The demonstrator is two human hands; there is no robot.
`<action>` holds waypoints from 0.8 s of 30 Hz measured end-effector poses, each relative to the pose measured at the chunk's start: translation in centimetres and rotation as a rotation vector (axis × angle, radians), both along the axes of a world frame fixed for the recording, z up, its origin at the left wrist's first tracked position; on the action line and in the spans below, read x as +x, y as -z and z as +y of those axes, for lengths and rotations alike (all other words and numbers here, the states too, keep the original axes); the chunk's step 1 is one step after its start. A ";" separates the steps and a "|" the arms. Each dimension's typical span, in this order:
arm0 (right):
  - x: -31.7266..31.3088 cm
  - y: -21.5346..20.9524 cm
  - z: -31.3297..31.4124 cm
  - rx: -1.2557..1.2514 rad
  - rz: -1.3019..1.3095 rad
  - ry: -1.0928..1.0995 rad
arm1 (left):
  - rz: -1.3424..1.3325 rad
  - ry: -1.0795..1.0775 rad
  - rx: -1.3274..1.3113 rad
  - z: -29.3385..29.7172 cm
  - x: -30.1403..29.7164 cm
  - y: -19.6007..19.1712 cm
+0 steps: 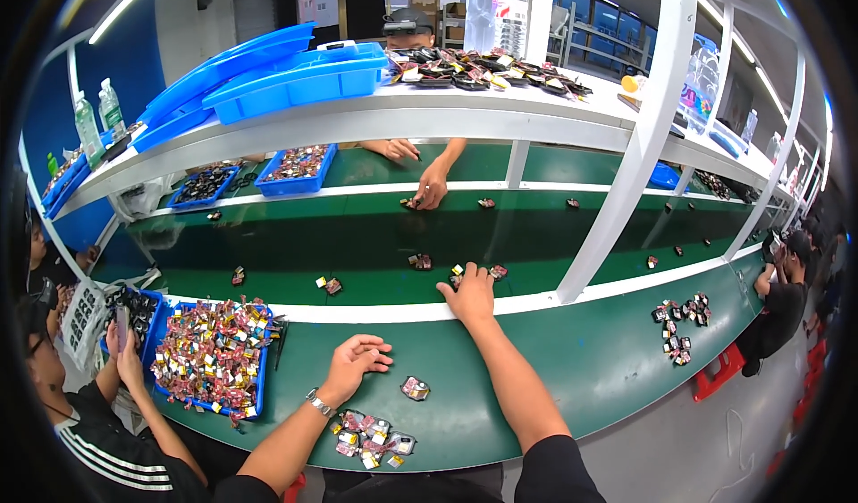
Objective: The worker is assembling and sorting small components on a factory production line.
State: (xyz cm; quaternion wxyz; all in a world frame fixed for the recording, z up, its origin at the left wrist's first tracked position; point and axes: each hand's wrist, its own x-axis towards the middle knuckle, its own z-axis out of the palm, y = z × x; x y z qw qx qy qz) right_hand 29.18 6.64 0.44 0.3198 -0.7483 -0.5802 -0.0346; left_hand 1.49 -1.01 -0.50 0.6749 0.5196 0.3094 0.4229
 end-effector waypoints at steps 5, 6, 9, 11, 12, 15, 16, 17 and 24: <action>1.2 0.9 -0.4 0.006 0.236 -0.089 | -0.033 0.017 -0.053 0.2 0.3 -0.4; 0.7 0.6 -1.0 0.007 0.379 -0.221 | -0.049 0.008 -0.086 0.1 0.0 -0.4; -2.8 -2.6 -5.6 -0.046 0.438 -0.666 | -0.045 -0.024 -0.163 0.1 -0.5 -0.8; -4.0 -4.2 -8.3 -0.080 0.397 -0.873 | -0.027 0.009 -0.185 0.3 -0.3 -1.2; -5.0 -5.7 -9.2 -0.137 0.316 -0.939 | -0.079 0.125 -0.238 0.5 -0.8 -1.5; -6.9 -6.1 -10.5 -0.184 0.263 -0.980 | -0.121 0.301 -0.305 0.6 -1.4 -1.5; -7.1 -5.9 -10.6 -0.186 0.268 -0.981 | -0.094 0.325 -0.283 0.8 -1.4 -0.8; -7.4 -5.7 -10.8 -0.142 0.294 -0.989 | -0.067 0.347 -0.259 0.8 -1.5 -0.4; -10.6 -4.4 -12.2 0.139 0.149 -0.637 | -0.191 0.179 -0.337 0.0 -0.3 -1.6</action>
